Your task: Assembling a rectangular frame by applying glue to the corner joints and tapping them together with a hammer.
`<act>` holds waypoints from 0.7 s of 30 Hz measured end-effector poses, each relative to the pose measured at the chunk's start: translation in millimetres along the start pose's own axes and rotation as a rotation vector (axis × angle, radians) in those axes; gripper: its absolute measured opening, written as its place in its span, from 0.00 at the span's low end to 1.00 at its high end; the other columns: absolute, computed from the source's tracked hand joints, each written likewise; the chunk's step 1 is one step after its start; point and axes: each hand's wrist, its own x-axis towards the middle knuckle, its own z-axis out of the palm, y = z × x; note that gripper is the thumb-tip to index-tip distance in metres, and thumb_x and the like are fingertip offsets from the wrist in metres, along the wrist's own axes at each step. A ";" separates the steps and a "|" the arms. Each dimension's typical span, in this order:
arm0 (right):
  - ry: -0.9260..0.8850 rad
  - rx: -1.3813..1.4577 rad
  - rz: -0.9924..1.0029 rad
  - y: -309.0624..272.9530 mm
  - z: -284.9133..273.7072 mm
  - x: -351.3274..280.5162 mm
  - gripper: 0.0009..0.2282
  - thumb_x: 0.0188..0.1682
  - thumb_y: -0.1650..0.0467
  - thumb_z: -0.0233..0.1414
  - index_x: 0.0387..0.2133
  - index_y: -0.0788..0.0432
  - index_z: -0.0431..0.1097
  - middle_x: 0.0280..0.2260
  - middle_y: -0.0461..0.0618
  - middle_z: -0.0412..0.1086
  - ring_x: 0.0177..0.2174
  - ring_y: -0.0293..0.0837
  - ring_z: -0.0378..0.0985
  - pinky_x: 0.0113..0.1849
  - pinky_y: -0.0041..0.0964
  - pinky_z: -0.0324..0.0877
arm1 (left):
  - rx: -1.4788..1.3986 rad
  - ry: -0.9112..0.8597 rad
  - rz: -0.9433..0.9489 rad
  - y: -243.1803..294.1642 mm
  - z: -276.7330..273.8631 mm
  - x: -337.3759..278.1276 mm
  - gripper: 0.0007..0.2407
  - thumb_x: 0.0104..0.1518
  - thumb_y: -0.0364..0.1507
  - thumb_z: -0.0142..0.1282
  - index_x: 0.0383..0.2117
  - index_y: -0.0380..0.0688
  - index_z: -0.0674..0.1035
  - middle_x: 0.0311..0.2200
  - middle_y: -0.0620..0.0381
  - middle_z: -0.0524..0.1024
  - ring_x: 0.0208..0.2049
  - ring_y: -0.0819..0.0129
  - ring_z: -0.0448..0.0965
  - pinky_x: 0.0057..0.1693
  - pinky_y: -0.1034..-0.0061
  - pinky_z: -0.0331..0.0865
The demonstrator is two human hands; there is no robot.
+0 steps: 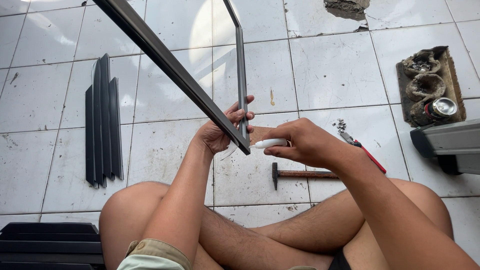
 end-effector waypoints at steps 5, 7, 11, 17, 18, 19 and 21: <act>-0.006 -0.017 -0.009 2.9 -0.3 1.9 0.09 0.37 0.71 0.55 0.32 0.51 0.74 0.20 0.57 0.72 0.20 0.50 0.73 0.30 0.43 0.69 | 0.006 0.003 0.003 0.3 -0.5 0.1 0.19 0.51 0.19 0.46 0.51 0.40 0.63 0.27 0.46 0.75 0.27 0.51 0.78 0.33 0.64 0.75; -0.009 -0.022 -0.009 2.0 -0.1 1.1 0.09 0.37 0.71 0.55 0.32 0.52 0.74 0.20 0.57 0.72 0.19 0.50 0.73 0.29 0.42 0.69 | 0.010 0.008 0.004 -0.6 1.2 -1.6 0.19 0.51 0.19 0.46 0.51 0.40 0.63 0.27 0.46 0.75 0.26 0.51 0.78 0.33 0.65 0.75; -0.005 -0.011 -0.015 -0.2 -0.4 0.5 0.08 0.37 0.71 0.54 0.31 0.52 0.74 0.19 0.56 0.72 0.18 0.47 0.71 0.28 0.41 0.69 | 0.004 0.008 0.003 -0.3 1.8 -1.5 0.19 0.51 0.19 0.46 0.51 0.40 0.63 0.27 0.46 0.74 0.26 0.51 0.78 0.33 0.64 0.75; -0.005 -0.005 -0.023 -1.9 -1.6 1.1 0.08 0.37 0.71 0.54 0.31 0.52 0.74 0.17 0.56 0.71 0.16 0.46 0.69 0.26 0.39 0.68 | -0.003 0.004 0.001 0.2 1.2 -0.8 0.19 0.51 0.18 0.46 0.51 0.39 0.63 0.27 0.46 0.74 0.27 0.50 0.78 0.33 0.64 0.75; -0.005 0.003 -0.024 -2.2 -1.8 1.5 0.08 0.37 0.71 0.54 0.31 0.52 0.75 0.17 0.56 0.71 0.16 0.47 0.69 0.25 0.39 0.68 | -0.003 0.004 -0.001 0.5 1.1 -0.8 0.19 0.51 0.18 0.45 0.51 0.39 0.63 0.27 0.46 0.74 0.27 0.50 0.78 0.33 0.64 0.75; -0.005 0.002 -0.025 -2.4 -2.0 1.6 0.08 0.37 0.71 0.54 0.31 0.52 0.75 0.17 0.56 0.71 0.16 0.47 0.69 0.25 0.39 0.68 | -0.003 0.004 0.000 0.8 2.2 -1.0 0.19 0.51 0.18 0.45 0.51 0.39 0.63 0.27 0.46 0.74 0.27 0.50 0.78 0.33 0.64 0.75; 0.003 -0.006 -0.020 -2.3 -2.2 1.3 0.08 0.37 0.71 0.55 0.31 0.53 0.75 0.16 0.56 0.71 0.16 0.46 0.69 0.24 0.38 0.67 | -0.004 0.002 0.004 0.6 4.2 -1.7 0.19 0.51 0.18 0.45 0.51 0.39 0.63 0.27 0.46 0.74 0.26 0.51 0.78 0.33 0.64 0.75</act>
